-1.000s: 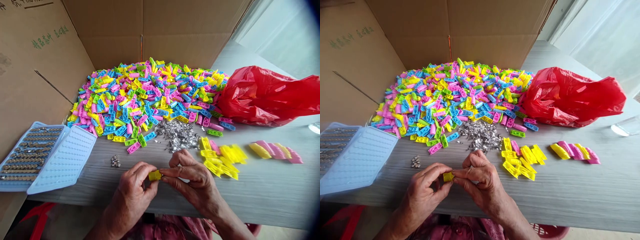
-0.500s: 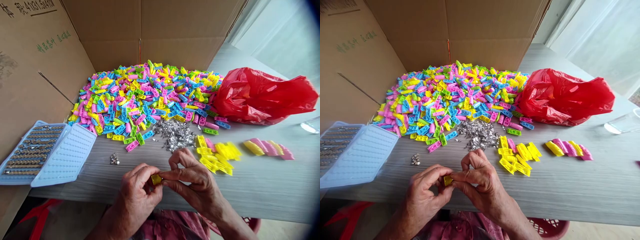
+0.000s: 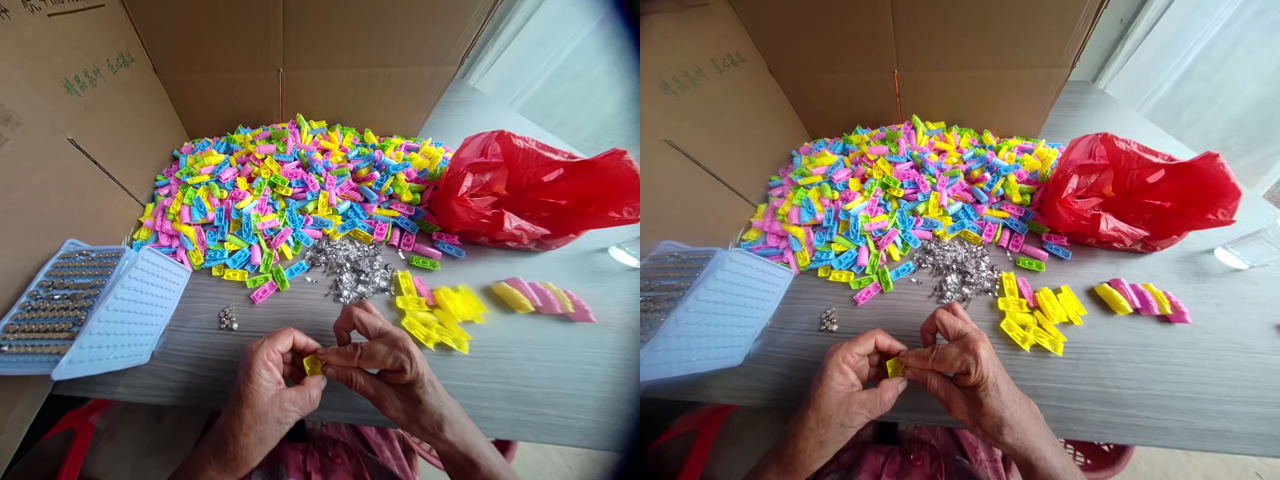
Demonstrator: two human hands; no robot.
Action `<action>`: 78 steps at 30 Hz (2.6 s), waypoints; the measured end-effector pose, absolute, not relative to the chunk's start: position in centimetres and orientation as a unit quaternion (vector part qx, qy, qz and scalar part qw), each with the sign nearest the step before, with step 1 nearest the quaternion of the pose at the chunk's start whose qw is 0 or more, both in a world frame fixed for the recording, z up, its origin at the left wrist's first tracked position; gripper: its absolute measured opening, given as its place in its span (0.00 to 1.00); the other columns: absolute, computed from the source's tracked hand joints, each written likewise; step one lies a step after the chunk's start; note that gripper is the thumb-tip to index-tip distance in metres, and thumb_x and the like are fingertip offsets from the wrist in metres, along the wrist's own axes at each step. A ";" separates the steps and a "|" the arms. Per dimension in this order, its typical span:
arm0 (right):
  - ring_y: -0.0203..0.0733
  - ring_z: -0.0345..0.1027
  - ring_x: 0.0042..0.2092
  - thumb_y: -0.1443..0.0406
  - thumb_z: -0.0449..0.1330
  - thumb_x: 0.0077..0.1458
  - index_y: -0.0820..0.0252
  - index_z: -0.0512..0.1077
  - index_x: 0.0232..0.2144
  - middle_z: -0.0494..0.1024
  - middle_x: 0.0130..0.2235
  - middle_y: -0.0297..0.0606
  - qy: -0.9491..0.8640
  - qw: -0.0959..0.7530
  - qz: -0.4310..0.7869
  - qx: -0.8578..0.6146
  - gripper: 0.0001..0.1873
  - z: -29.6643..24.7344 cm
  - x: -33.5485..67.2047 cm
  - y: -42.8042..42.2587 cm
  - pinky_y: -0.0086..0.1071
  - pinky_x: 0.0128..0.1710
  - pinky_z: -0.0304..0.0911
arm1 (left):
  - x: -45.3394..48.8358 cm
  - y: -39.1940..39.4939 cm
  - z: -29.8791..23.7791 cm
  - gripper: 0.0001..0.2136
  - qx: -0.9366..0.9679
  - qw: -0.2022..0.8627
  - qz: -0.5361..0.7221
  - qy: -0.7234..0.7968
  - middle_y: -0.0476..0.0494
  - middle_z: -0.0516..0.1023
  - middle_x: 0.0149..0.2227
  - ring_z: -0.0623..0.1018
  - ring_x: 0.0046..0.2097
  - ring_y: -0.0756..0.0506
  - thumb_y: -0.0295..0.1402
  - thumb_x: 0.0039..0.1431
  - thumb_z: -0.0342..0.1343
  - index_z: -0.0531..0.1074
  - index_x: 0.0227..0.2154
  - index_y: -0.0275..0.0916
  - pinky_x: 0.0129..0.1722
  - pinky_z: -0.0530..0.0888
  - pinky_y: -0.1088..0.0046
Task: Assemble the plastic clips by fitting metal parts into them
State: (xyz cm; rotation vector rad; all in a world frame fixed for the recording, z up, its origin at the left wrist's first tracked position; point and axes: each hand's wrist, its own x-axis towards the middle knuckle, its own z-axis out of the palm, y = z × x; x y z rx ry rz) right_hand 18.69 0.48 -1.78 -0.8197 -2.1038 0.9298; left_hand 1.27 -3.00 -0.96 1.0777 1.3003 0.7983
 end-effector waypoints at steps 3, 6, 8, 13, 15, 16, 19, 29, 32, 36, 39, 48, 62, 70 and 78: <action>0.38 0.60 0.34 0.66 0.57 0.60 0.51 0.78 0.41 0.66 0.30 0.36 -0.814 0.342 0.347 -0.317 0.11 -1.6 18.7 0.5 0.32 0.32 0.60 | 1.0 -3.1 -1.1 0.06 0.390 0.668 0.357 0.524 0.53 0.68 0.21 0.66 0.23 0.52 0.24 0.44 0.56 0.70 0.28 0.36 0.22 0.62 0.78; 0.38 0.61 0.34 0.67 0.56 0.60 0.51 0.78 0.42 0.66 0.30 0.36 -0.820 0.353 0.325 -0.312 0.12 -1.2 18.5 0.5 0.33 0.32 0.61 | 0.8 -2.9 -0.9 0.05 0.362 0.686 0.366 0.514 0.53 0.70 0.21 0.67 0.22 0.53 0.28 0.45 0.58 0.71 0.28 0.36 0.22 0.63 0.78; 0.39 0.62 0.34 0.67 0.56 0.60 0.52 0.77 0.42 0.66 0.30 0.36 -0.827 0.354 0.307 -0.311 0.12 -1.0 18.5 0.5 0.33 0.33 0.62 | 0.8 -2.7 -0.7 0.06 0.359 0.683 0.376 0.513 0.52 0.70 0.20 0.68 0.21 0.53 0.32 0.46 0.60 0.71 0.26 0.36 0.22 0.64 0.78; 0.40 0.62 0.36 0.68 0.55 0.61 0.52 0.76 0.44 0.66 0.32 0.37 -0.843 0.344 0.271 -0.313 0.12 -1.1 18.4 0.3 0.36 0.34 0.64 | 0.9 -2.4 -0.6 0.07 0.344 0.680 0.391 0.516 0.51 0.73 0.19 0.68 0.19 0.54 0.32 0.46 0.62 0.72 0.23 0.35 0.20 0.64 0.78; 0.40 0.62 0.36 0.68 0.54 0.62 0.53 0.75 0.44 0.67 0.31 0.38 -0.849 0.345 0.257 -0.308 0.13 -1.2 18.5 0.2 0.36 0.34 0.64 | 1.0 -2.3 -0.6 0.06 0.337 0.680 0.390 0.521 0.51 0.73 0.19 0.68 0.18 0.54 0.31 0.45 0.63 0.72 0.22 0.35 0.19 0.64 0.79; 0.40 0.62 0.36 0.68 0.53 0.62 0.54 0.75 0.44 0.67 0.31 0.38 -0.851 0.347 0.249 -0.306 0.13 -1.3 18.5 0.1 0.36 0.34 0.64 | 1.0 -2.4 -0.6 0.06 0.334 0.680 0.390 0.524 0.51 0.74 0.19 0.68 0.18 0.54 0.31 0.45 0.63 0.72 0.22 0.35 0.19 0.64 0.79; 0.41 0.61 0.36 0.67 0.52 0.63 0.56 0.75 0.44 0.68 0.32 0.40 -0.857 0.351 0.228 -0.300 0.13 -1.3 18.6 0.0 0.36 0.32 0.64 | 1.1 -2.5 -0.6 0.06 0.320 0.685 0.391 0.525 0.50 0.74 0.18 0.69 0.18 0.54 0.31 0.44 0.63 0.72 0.21 0.35 0.18 0.64 0.79; 0.43 0.61 0.38 0.67 0.54 0.62 0.61 0.74 0.44 0.70 0.32 0.41 -0.875 0.362 0.137 -0.293 0.11 -1.2 18.8 -0.6 0.36 0.33 0.61 | 1.2 -3.0 -0.5 0.06 0.353 0.672 0.383 0.526 0.47 0.76 0.20 0.70 0.20 0.52 0.32 0.47 0.62 0.75 0.23 0.34 0.19 0.67 0.78; 0.43 0.62 0.38 0.66 0.55 0.62 0.62 0.75 0.43 0.71 0.31 0.41 -0.881 0.362 0.094 -0.291 0.11 -1.3 18.8 -0.7 0.37 0.35 0.60 | 1.3 -3.0 -0.4 0.05 0.355 0.668 0.381 0.532 0.48 0.76 0.20 0.70 0.19 0.53 0.31 0.47 0.62 0.75 0.23 0.34 0.19 0.67 0.78; 0.43 0.61 0.38 0.65 0.56 0.61 0.64 0.75 0.42 0.72 0.32 0.41 -0.891 0.337 0.062 -0.296 0.11 -1.6 18.9 -1.1 0.39 0.38 0.58 | 1.3 -2.9 -0.3 0.05 0.356 0.658 0.377 0.546 0.48 0.75 0.18 0.70 0.18 0.53 0.31 0.46 0.62 0.76 0.23 0.33 0.18 0.66 0.78; 0.45 0.61 0.40 0.62 0.54 0.62 0.62 0.74 0.45 0.73 0.35 0.41 -0.897 0.311 0.044 -0.312 0.14 -1.7 19.0 -1.4 0.41 0.41 0.57 | 1.2 -2.8 -0.3 0.05 0.356 0.650 0.383 0.551 0.50 0.73 0.17 0.69 0.18 0.53 0.31 0.45 0.62 0.76 0.23 0.33 0.19 0.66 0.78; 0.42 0.61 0.44 0.58 0.47 0.65 0.55 0.60 0.60 0.64 0.42 0.42 -0.855 0.245 0.310 -0.335 0.23 -0.3 19.1 -1.8 0.34 0.43 0.67 | 0.8 -2.8 -0.2 0.05 0.342 0.641 0.407 0.554 0.51 0.74 0.18 0.69 0.18 0.54 0.31 0.45 0.62 0.74 0.23 0.35 0.19 0.66 0.79; 0.39 0.60 0.37 0.72 0.55 0.60 0.44 0.66 0.54 0.63 0.34 0.34 -0.777 0.361 0.369 -0.360 0.23 -0.9 17.9 -1.7 0.31 0.34 0.62 | 0.9 -3.0 -1.2 0.05 0.321 0.661 0.423 0.531 0.53 0.72 0.17 0.66 0.17 0.55 0.31 0.44 0.62 0.73 0.23 0.35 0.17 0.61 0.80; 0.39 0.64 0.38 0.70 0.60 0.56 0.49 0.72 0.48 0.69 0.36 0.35 -0.753 0.385 0.387 -0.368 0.18 -1.3 17.8 -1.2 0.33 0.35 0.64 | 0.9 -2.8 -1.2 0.07 0.279 0.684 0.425 0.523 0.53 0.72 0.15 0.64 0.15 0.56 0.32 0.41 0.63 0.72 0.23 0.36 0.15 0.61 0.81; 0.40 0.68 0.38 0.66 0.59 0.58 0.51 0.75 0.45 0.73 0.37 0.38 -0.749 0.360 0.429 -0.354 0.12 -1.5 18.1 -0.8 0.32 0.35 0.66 | 0.5 -2.9 -1.1 0.09 0.269 0.707 0.416 0.505 0.51 0.74 0.16 0.66 0.17 0.55 0.33 0.40 0.65 0.73 0.24 0.36 0.16 0.63 0.81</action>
